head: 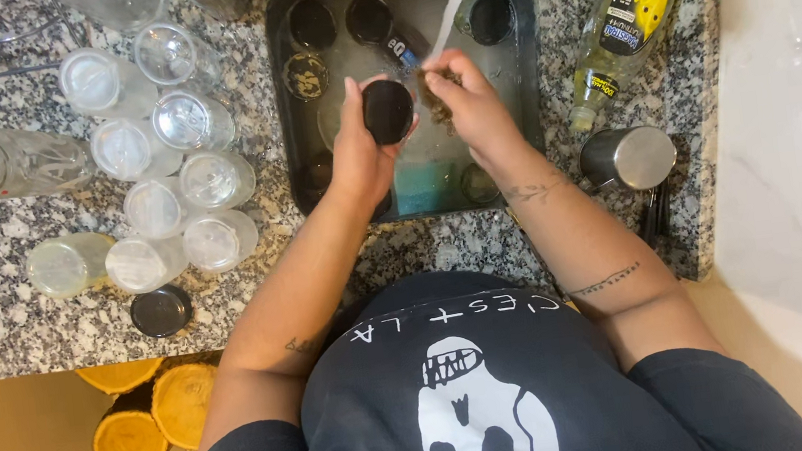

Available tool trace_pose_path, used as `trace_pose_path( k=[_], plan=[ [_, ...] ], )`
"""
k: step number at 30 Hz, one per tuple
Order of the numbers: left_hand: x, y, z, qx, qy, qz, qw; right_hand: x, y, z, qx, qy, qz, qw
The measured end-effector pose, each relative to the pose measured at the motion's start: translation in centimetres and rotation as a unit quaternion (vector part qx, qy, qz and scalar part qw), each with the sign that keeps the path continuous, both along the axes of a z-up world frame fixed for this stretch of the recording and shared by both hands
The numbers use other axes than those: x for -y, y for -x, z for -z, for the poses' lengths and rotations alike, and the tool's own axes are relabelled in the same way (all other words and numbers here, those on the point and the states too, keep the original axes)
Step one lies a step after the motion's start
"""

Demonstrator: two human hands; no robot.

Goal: The person scrubs the inside of small glass jars with a green sponge, rinses them under running water, and uses a yellow brush to clean the lids. The cleaned jars and lids are placed on the countertop next to other jars.

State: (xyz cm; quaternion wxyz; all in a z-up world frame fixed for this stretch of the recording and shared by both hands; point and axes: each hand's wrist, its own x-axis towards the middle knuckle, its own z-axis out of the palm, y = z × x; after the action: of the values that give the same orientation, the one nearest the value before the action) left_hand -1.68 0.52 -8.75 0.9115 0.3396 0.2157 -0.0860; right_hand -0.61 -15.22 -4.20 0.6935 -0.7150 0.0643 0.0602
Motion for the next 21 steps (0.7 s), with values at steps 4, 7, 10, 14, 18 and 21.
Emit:
trace_pose_path(
  k=[4,7,10,14,18,21],
  plan=[
    [-0.1,-1.7,-2.5,-0.097,0.081,0.0,0.992,1.4,-4.3,2.1,-0.174,-0.071,0.051,0.981],
    [0.0,-2.2,-2.3,-0.135,0.133,-0.03,0.981,1.0,-4.7,-0.4,-0.069,-0.002,-0.013,0.998],
    [-0.4,-2.4,-1.0,-0.183,0.155,-0.022,0.971,0.2,-3.3,-4.7,-0.059,0.217,-0.081,0.971],
    [-0.7,-2.3,2.4,-0.179,0.098,-0.012,0.979,-0.4,-0.1,-3.5,0.072,0.247,-0.2,0.945],
    [-0.9,-2.0,6.8,-0.102,0.041,-0.003,0.994,-1.4,1.1,0.5,0.318,0.297,-0.158,0.887],
    [-1.3,-1.8,5.9,-0.137,0.054,0.027,0.989,-0.2,0.3,2.2,0.365,0.312,-0.165,0.861]
  ],
)
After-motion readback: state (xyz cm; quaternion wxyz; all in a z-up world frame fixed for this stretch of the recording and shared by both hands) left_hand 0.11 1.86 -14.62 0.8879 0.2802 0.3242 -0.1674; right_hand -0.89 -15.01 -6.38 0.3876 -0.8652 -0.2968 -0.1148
